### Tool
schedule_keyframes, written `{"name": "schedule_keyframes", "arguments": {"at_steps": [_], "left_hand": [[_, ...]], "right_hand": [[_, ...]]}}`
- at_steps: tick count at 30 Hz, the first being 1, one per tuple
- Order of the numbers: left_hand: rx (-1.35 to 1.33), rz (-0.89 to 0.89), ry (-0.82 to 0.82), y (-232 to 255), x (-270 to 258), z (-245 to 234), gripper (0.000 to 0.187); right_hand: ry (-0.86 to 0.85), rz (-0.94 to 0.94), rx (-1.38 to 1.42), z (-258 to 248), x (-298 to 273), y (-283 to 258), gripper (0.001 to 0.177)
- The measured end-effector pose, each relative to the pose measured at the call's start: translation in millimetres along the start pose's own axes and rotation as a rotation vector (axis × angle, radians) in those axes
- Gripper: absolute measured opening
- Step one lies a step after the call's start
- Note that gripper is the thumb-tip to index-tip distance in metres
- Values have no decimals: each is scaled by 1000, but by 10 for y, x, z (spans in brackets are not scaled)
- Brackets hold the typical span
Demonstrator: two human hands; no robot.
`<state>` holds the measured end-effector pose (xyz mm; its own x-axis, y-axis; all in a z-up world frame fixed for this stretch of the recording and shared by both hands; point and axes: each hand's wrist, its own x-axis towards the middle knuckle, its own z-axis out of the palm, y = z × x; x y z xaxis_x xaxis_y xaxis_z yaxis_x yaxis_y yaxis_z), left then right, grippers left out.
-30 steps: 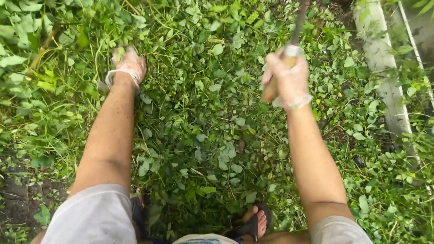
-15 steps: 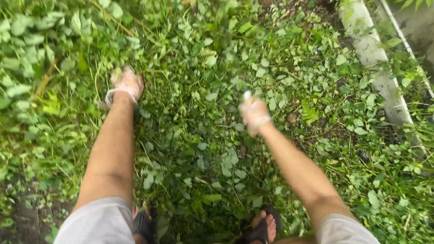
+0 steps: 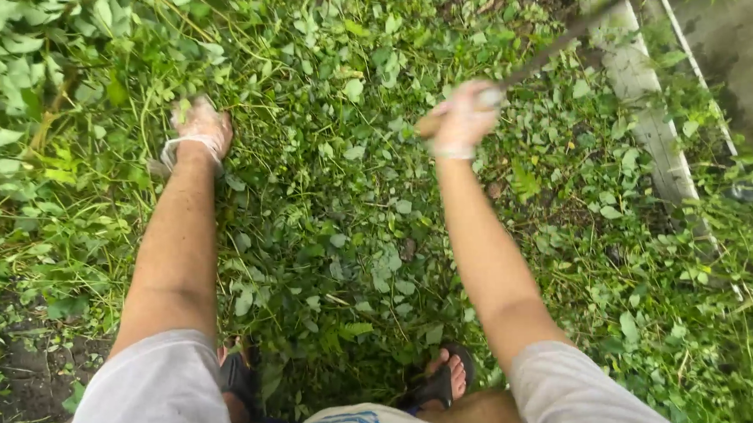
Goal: Cutting down tall weeds and grass using a machete in a backyard garden.
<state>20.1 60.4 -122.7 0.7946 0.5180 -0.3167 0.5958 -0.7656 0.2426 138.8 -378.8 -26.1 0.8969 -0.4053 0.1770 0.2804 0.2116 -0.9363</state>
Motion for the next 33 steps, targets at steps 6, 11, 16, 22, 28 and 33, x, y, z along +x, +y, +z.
{"name": "schedule_keyframes", "arguments": {"at_steps": [6, 11, 16, 22, 28, 33], "left_hand": [[21, -6, -30, -49, 109, -70, 63], [-115, -25, -45, 14, -281, -204, 63], [-198, -9, -30, 116, -377, -355, 65], [-194, -11, -54, 244, -607, -578, 73], [-322, -194, -199, 444, -545, -721, 82], [-491, -277, -218, 489, -621, -707, 77]], "right_hand": [[-481, 859, -579, -757, -780, 813, 13], [-420, 576, -536, -821, -243, 199, 13], [-309, 370, -150, -707, 264, -118, 11], [-309, 643, -361, -654, -948, 285, 25], [-735, 1142, -737, -977, -1357, 341, 10], [-742, 852, -1076, -1089, -513, -357, 6]]}}
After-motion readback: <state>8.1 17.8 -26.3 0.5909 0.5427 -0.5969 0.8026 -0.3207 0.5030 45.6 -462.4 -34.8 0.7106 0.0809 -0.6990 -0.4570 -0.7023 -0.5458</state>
